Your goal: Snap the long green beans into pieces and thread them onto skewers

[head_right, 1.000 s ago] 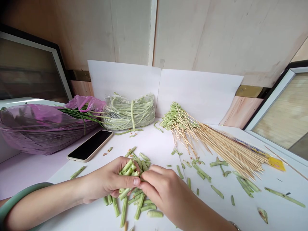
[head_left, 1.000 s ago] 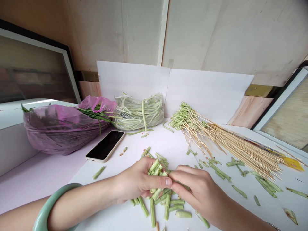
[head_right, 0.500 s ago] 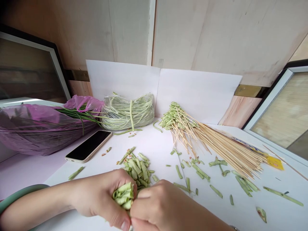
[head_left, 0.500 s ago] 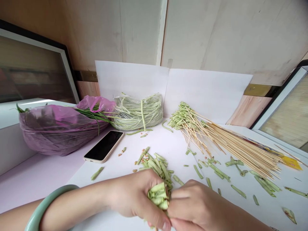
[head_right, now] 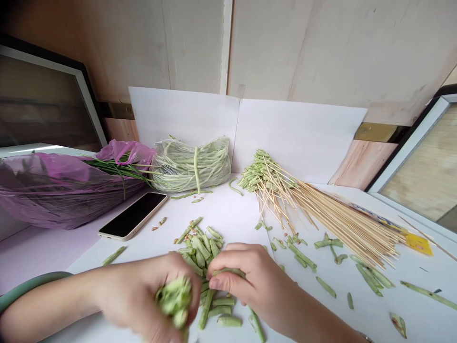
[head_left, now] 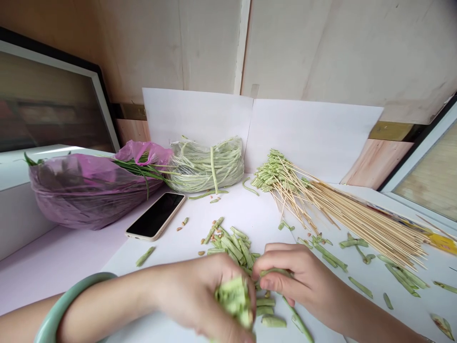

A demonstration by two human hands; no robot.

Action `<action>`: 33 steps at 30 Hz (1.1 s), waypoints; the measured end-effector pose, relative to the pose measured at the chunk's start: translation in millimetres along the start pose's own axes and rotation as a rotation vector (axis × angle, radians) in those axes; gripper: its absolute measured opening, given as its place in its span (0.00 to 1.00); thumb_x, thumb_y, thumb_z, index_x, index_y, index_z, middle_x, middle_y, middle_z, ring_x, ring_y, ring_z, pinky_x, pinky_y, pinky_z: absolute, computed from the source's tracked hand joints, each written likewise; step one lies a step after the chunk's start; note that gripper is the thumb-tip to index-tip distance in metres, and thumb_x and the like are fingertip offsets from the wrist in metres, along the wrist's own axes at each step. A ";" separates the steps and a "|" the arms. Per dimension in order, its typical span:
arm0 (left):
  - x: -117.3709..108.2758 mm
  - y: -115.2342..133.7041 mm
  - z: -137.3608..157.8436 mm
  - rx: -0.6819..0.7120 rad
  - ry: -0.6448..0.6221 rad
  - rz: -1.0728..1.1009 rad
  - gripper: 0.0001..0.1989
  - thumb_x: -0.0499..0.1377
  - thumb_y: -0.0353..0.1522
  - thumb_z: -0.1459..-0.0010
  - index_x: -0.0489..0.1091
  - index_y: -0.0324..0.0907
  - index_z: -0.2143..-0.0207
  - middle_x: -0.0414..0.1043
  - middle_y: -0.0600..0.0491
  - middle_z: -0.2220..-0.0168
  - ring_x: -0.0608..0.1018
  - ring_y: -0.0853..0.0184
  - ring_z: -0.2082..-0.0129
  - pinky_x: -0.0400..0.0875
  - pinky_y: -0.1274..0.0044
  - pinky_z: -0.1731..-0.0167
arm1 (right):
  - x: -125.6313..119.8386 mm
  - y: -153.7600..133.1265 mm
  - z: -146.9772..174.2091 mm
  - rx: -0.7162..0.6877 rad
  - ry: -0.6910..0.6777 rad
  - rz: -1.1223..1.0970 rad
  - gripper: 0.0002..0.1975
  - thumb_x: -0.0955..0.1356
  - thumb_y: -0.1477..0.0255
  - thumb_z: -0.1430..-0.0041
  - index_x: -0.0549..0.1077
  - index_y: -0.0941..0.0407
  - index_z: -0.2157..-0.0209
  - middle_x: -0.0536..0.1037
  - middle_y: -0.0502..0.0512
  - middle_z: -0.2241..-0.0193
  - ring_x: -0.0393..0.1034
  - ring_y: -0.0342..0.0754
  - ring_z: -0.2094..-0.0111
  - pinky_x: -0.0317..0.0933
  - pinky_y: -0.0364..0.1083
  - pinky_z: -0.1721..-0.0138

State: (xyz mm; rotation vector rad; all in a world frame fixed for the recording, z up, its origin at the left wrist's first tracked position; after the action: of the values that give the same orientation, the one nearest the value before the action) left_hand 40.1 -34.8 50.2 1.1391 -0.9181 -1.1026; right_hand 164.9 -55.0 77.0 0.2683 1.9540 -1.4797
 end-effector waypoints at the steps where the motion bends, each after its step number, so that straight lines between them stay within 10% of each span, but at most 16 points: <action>1: -6.0 0.0 -0.7 -0.049 0.087 0.082 0.12 0.65 0.36 0.55 0.67 0.40 0.75 0.64 0.60 0.83 0.60 0.77 0.86 0.51 0.84 0.88 | 0.2 4.2 -1.2 0.040 0.021 0.012 0.10 0.65 0.71 0.39 0.78 0.54 0.71 0.68 0.49 0.75 0.65 0.44 0.72 0.58 0.42 0.70; 7: -22.9 -7.1 -7.3 -0.072 0.288 0.403 0.10 0.59 0.36 0.45 0.64 0.39 0.74 0.67 0.57 0.83 0.52 0.81 0.90 0.41 0.84 0.89 | -0.9 10.6 4.1 0.112 0.123 -0.071 0.17 0.59 0.68 0.34 0.74 0.50 0.50 0.69 0.51 0.68 0.66 0.47 0.68 0.61 0.46 0.65; 20: -23.0 -3.3 -6.2 -0.018 0.369 0.289 0.13 0.59 0.38 0.46 0.66 0.37 0.76 0.69 0.54 0.82 0.55 0.81 0.91 0.40 0.83 0.90 | 10.1 16.2 0.1 0.157 0.035 -0.365 0.09 0.65 0.75 0.41 0.59 0.51 0.62 0.79 0.50 0.66 0.71 0.48 0.64 0.62 0.48 0.62; 33: -17.2 -2.9 -7.2 -0.005 0.341 0.193 0.15 0.63 0.39 0.49 0.64 0.38 0.78 0.58 0.63 0.87 0.56 0.81 0.88 0.46 0.85 0.88 | 13.5 12.7 4.6 -0.005 0.264 -0.350 0.13 0.70 0.79 0.50 0.64 0.52 0.66 0.69 0.45 0.72 0.70 0.44 0.69 0.67 0.43 0.67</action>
State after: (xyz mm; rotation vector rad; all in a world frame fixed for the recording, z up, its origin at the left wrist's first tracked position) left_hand 42.5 -16.6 45.7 1.1639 -0.7378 -0.7262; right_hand 163.2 -57.9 58.3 0.1265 2.3050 -1.7311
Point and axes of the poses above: each hand's wrist, its own z-axis away from the middle knuckle, its own x-axis out of the palm, y = z × x, the point moved 6 cm from there along -z, towards the middle knuckle
